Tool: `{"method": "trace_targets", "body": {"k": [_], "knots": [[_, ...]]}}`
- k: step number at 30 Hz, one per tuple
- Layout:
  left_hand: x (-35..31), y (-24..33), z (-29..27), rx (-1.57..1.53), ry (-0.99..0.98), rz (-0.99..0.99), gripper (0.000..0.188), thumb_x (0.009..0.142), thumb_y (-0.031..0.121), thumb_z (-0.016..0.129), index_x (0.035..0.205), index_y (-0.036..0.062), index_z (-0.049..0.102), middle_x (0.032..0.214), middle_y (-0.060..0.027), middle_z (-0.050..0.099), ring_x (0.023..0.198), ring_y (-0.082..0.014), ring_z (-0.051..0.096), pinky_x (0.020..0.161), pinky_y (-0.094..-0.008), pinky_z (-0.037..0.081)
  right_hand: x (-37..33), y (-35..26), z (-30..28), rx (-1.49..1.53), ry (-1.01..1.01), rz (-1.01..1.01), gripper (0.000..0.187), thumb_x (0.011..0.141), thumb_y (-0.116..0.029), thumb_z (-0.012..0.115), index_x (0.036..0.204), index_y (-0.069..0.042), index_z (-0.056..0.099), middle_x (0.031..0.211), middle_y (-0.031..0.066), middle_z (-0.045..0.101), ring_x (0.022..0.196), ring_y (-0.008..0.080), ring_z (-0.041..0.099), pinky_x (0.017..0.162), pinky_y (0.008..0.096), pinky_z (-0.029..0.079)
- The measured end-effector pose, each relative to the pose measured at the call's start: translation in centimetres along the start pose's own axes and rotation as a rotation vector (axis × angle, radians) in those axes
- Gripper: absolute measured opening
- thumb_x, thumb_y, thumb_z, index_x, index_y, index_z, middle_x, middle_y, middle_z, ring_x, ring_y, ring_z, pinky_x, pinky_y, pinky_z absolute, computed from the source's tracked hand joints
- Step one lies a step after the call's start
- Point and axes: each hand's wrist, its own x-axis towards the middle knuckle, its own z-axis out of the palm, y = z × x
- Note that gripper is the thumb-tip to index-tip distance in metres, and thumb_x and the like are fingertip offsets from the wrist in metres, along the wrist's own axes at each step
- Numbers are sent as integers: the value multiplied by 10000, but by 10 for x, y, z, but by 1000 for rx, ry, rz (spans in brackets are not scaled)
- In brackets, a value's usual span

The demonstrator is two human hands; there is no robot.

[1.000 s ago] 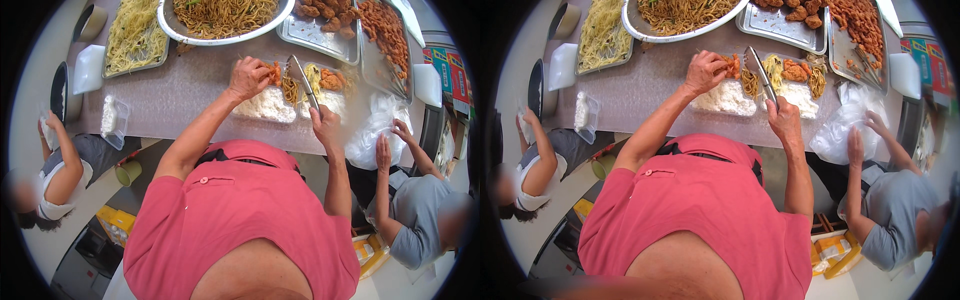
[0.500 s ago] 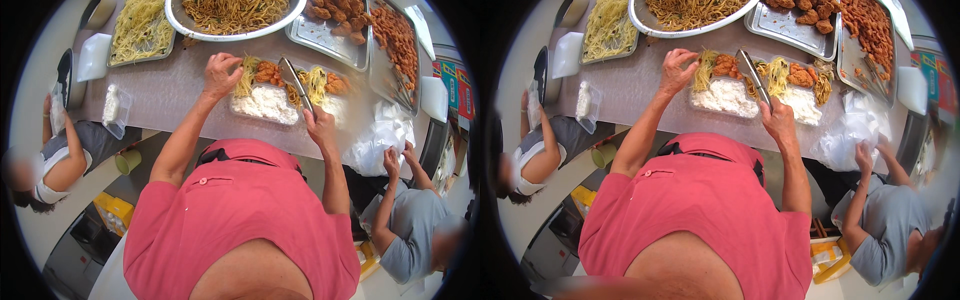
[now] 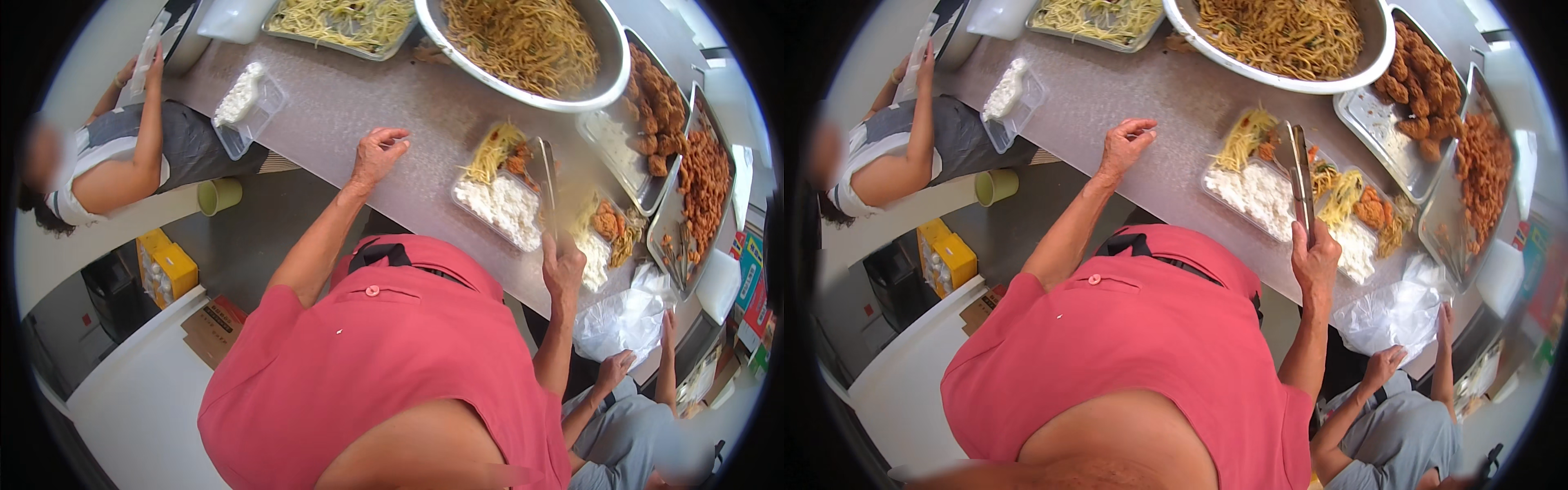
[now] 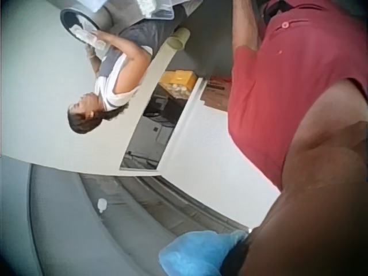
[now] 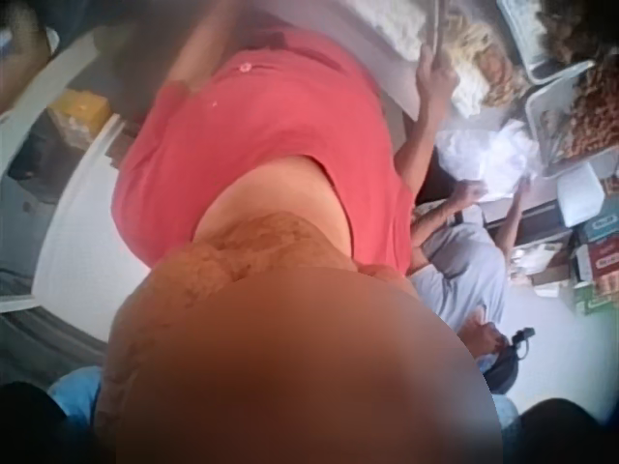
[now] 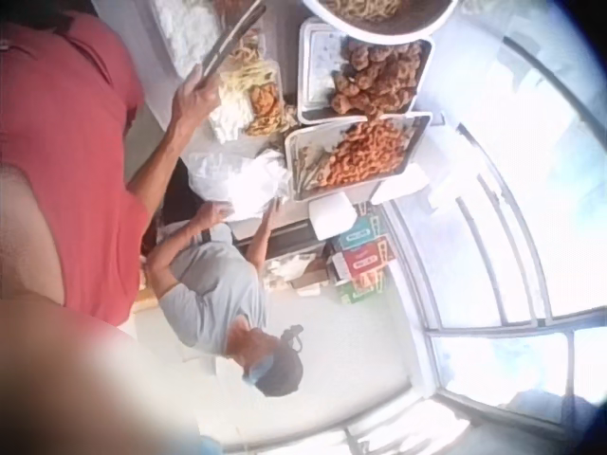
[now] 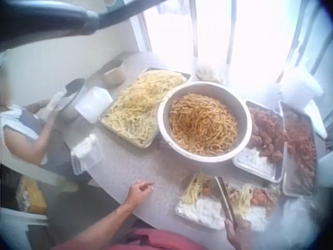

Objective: The person assembles meal containers by placing rice, noodles, and fried chicken pieces into plastic trays using tongs. The person repeatedly scoops rice, adds noodles, and places chicken pieces into multiple containers on the counter.

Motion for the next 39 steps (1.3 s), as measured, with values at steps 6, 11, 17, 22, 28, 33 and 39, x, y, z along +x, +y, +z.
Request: {"method": "trace_targets", "body": {"k": [6, 11, 17, 22, 28, 33, 39], "knots": [[23, -9, -54, -208, -49, -72, 273, 760, 109, 669, 1029, 58, 668, 984, -60, 603, 762, -113, 594, 730, -243, 476, -7, -53, 47, 28, 38, 36, 198, 838, -192, 627, 922, -14, 604, 584, 91, 533, 506, 142, 497, 499, 298, 417], [70, 11, -59, 211, -199, 333, 407, 783, 178, 632, 1158, 33, 571, 1161, -145, 528, 854, -231, 632, 754, -349, 516, -3, -106, 93, 96, 57, -35, 205, 839, -191, 629, 935, -13, 597, 588, 50, 513, 502, 111, 466, 488, 272, 400], [166, 30, 21, 717, -63, 630, 459, 788, 212, 574, 1218, 78, 488, 1206, -217, 476, 828, -354, 633, 689, -454, 528, -21, -144, 109, 60, 114, -131, 250, 793, -139, 663, 970, 18, 584, 641, 81, 544, 543, 163, 513, 523, 292, 422], [186, 33, 25, 839, -248, 669, 303, 765, 207, 597, 1060, 138, 580, 1146, -125, 545, 823, -349, 636, 629, -460, 527, -36, -147, 119, 87, 140, -43, 292, 758, -118, 678, 1012, -11, 584, 661, 86, 545, 530, 198, 515, 514, 306, 424], [169, 43, 18, 711, -347, 585, 318, 783, 103, 518, 1082, 159, 606, 1131, -164, 540, 918, -386, 601, 753, -465, 503, -29, -149, 125, 135, 153, -41, 247, 733, -132, 709, 890, -15, 559, 570, 54, 460, 473, 169, 448, 456, 309, 375], [166, 33, 6, 432, -352, 647, 436, 731, 20, 492, 1152, 101, 571, 1079, -245, 552, 1006, -419, 537, 864, -460, 451, -20, -151, 128, 152, 143, -71, 277, 727, -139, 717, 913, -2, 564, 593, 58, 475, 485, 163, 454, 467, 299, 383], [133, 67, -42, 501, -408, 605, 595, 778, 47, 598, 1306, 14, 327, 1114, -250, 497, 986, -412, 548, 801, -425, 494, -5, -163, 142, 184, 162, -125, 315, 767, -150, 694, 1010, 13, 577, 673, 61, 548, 559, 137, 507, 521, 268, 420]]}}
